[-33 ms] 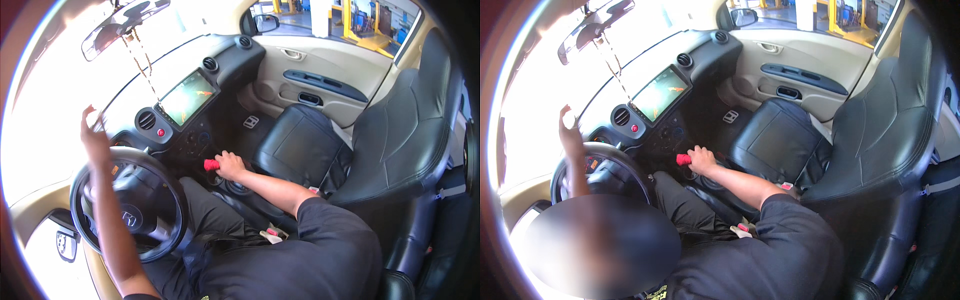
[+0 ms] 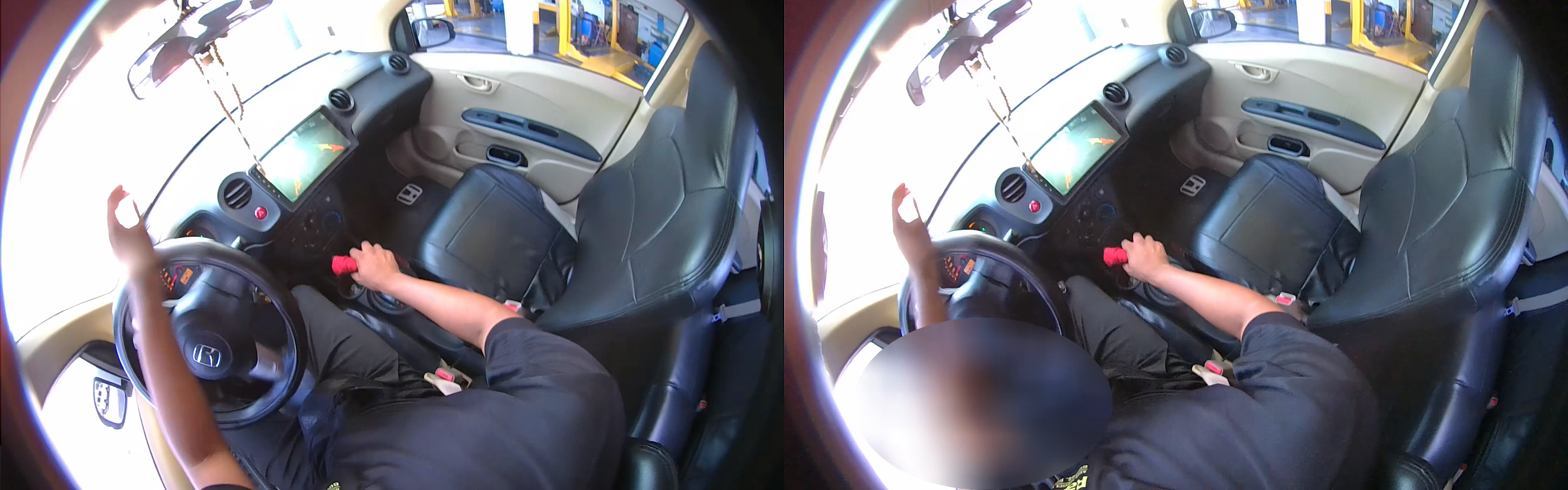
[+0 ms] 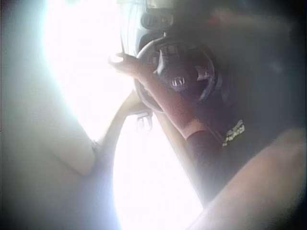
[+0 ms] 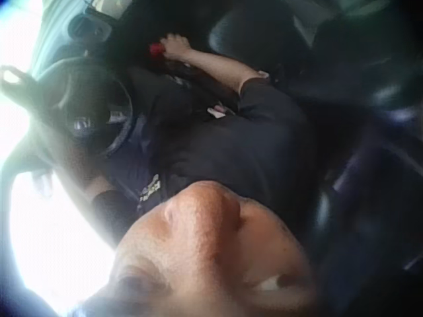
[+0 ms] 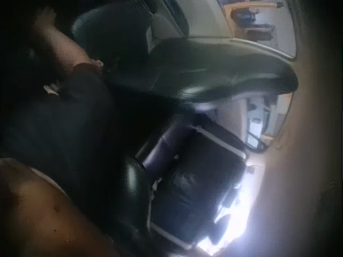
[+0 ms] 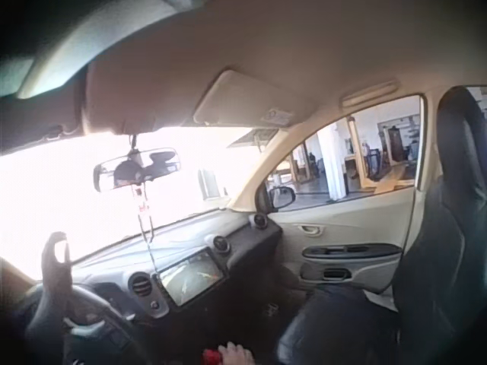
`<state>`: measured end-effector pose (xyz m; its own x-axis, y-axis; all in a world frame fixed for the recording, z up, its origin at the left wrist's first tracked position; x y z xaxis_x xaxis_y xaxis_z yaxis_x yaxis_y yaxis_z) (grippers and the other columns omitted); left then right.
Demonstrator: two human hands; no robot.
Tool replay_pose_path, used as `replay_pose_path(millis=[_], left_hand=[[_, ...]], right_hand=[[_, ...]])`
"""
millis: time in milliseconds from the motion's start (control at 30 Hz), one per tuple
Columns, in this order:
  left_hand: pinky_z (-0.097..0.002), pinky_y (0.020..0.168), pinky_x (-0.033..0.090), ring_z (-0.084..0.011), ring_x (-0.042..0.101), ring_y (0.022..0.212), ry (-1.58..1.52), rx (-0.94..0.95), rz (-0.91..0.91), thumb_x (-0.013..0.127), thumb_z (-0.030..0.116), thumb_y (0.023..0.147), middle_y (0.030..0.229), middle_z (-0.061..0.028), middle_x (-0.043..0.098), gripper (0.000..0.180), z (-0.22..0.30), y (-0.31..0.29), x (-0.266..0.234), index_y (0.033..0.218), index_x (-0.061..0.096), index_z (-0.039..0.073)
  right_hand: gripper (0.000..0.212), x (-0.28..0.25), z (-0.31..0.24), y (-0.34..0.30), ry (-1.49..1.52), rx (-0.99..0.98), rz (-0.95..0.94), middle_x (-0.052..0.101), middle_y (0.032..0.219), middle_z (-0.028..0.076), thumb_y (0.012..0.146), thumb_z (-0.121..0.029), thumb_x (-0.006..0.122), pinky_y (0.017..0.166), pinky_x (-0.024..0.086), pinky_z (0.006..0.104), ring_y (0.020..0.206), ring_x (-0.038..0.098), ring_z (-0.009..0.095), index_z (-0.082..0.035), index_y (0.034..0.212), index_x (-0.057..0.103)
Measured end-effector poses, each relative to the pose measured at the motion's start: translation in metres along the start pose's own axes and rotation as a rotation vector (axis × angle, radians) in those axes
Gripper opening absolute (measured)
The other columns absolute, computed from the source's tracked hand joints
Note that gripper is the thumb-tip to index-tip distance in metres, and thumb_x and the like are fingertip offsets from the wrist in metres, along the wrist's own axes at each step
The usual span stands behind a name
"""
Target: The person opens the car hood, removes the cap of the windshield washer fluid reservoir, and pours fluid from a white plastic bottle into the reservoir. After refilling, the person replaces the cap, closes the hood, and starts the car to operate the windshield wipers.
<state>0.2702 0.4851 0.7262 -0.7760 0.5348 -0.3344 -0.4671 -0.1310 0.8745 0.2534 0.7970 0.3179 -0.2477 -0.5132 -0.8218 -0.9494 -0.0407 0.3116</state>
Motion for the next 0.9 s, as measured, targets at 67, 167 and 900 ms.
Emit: replay_pose_path(millis=[67, 167, 900], left_hand=[[-0.0417, 0.112, 0.045, -0.0340, 0.061, 0.131, 0.281, 0.077, 0.015, 0.053, 0.026, 0.110, 0.143, -0.0186, 0.064, 0.041, -0.049, 0.009, -0.069, 0.141, 0.059, 0.000], [-0.0458, 0.113, 0.043, -0.0383, 0.058, 0.135, 0.437, -0.056, -0.031, 0.049, 0.034, 0.111, 0.144, -0.0230, 0.061, 0.048, -0.105, -0.046, -0.141, 0.140, 0.059, -0.003], [-0.0556, 0.126, 0.026, -0.0359, 0.040, 0.152, 0.025, 0.545, -0.622, 0.075, 0.036, 0.089, 0.159, -0.0147, 0.049, 0.062, 0.081, -0.335, 0.018, 0.146, 0.059, 0.016]], right_hand=[[0.033, -0.002, -0.001, -0.002, -0.001, -0.020, 0.053, 0.063, 0.106, 0.018, 0.081, -0.028, 0.078, 0.082, 0.059, 0.0545, 0.099, 0.068, 0.040, -0.011, 0.106, 0.067], [0.033, -0.004, -0.003, -0.001, -0.005, -0.007, 0.057, 0.064, 0.107, 0.018, 0.081, -0.028, 0.078, 0.082, 0.059, 0.0547, 0.099, 0.069, 0.040, -0.010, 0.106, 0.068], [0.037, -0.011, -0.005, 0.006, -0.051, 0.005, -0.015, 0.065, 0.113, 0.020, 0.083, -0.031, 0.077, 0.087, 0.060, 0.0529, 0.105, 0.069, 0.041, -0.009, 0.112, 0.071]])
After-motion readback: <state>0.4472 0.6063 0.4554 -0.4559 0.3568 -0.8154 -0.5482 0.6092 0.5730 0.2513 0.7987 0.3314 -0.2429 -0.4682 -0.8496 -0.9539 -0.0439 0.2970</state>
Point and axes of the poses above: each hand's wrist, its own y-axis towards the middle knuckle, its own x-axis out of the palm, z = x × y, the point moved 5 cm from there along y, towards the middle knuckle
